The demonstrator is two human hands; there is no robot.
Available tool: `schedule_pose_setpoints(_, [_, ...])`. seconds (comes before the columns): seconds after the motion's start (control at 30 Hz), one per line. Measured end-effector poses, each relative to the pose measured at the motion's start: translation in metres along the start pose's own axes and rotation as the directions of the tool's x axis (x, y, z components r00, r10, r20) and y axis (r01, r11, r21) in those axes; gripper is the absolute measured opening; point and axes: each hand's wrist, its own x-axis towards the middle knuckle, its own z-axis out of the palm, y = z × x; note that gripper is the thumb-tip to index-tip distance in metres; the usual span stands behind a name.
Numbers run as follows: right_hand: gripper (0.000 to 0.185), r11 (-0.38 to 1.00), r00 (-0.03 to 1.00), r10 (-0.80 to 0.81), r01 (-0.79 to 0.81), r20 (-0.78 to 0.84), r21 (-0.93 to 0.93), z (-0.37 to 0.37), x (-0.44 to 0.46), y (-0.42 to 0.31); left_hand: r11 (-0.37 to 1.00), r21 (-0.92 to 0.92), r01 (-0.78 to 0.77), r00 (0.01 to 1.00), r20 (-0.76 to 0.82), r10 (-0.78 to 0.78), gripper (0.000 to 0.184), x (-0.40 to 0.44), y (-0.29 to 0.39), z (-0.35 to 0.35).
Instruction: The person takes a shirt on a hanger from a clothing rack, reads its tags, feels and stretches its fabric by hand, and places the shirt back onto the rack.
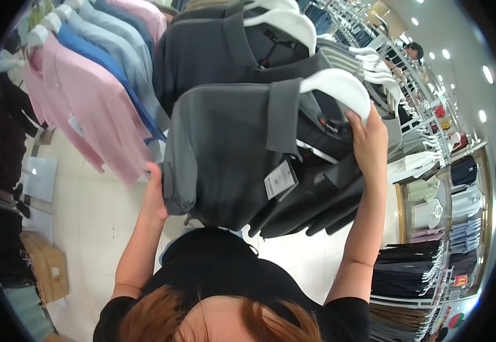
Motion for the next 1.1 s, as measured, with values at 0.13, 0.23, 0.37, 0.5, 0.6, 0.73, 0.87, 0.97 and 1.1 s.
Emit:
schedule_pose_setpoints(0.13, [0.037, 0.996, 0.997, -0.07, 0.073, -0.041, 0.06, 0.007, 0.041, -0.006, 0.909, 0.412, -0.07, 0.969, -0.189, 0.16, 0.054, -0.006, 0.011, 0.02])
schedule_pose_setpoints(0.23, [0.037, 0.978, 0.99, -0.127, 0.134, -0.054, 0.157, 0.008, 0.062, -0.002, 0.893, 0.419, -0.165, 0.945, -0.193, 0.265, 0.049, -0.005, 0.025, 0.048])
schedule_pose_setpoints(0.37, [0.034, 0.963, 0.98, -0.189, 0.199, -0.069, 0.183, 0.01, 0.076, -0.013, 0.881, 0.388, -0.27, 0.931, -0.129, 0.342, 0.05, -0.003, 0.031, 0.052])
schedule_pose_setpoints(0.5, [0.033, 0.953, 0.971, -0.231, 0.239, -0.063, 0.185, 0.024, 0.078, -0.022, 0.917, 0.296, -0.267, 0.921, -0.203, 0.333, 0.055, -0.004, 0.025, 0.046])
schedule_pose_setpoints(0.6, [0.036, 0.972, 0.983, -0.182, 0.185, -0.033, 0.142, 0.038, 0.069, -0.022, 0.94, 0.228, -0.255, 0.929, -0.211, 0.304, 0.057, -0.003, 0.018, 0.02])
schedule_pose_setpoints(0.73, [0.04, 0.892, 0.966, -0.245, 0.192, 0.082, 0.409, 0.039, 0.055, -0.004, 0.784, 0.612, -0.104, 0.954, -0.162, 0.253, 0.059, -0.01, 0.006, -0.001])
schedule_pose_setpoints(0.87, [0.068, 0.676, 0.9, -0.184, -0.175, 0.395, 0.716, 0.021, 0.037, 0.041, 0.787, 0.615, -0.055, 0.881, -0.342, 0.328, 0.058, -0.019, -0.01, -0.019])
schedule_pose_setpoints(0.97, [0.077, 0.695, 0.876, -0.18, -0.208, 0.447, 0.688, 0.021, 0.009, 0.091, 0.886, 0.421, -0.197, 0.892, -0.298, 0.34, 0.059, -0.029, -0.018, -0.028])
schedule_pose_setpoints(1.1, [0.077, 0.432, 0.913, -0.038, -0.352, 0.407, 0.83, 0.058, -0.06, 0.167, 0.737, 0.663, -0.132, 0.927, -0.18, 0.328, 0.052, -0.05, -0.049, -0.054])
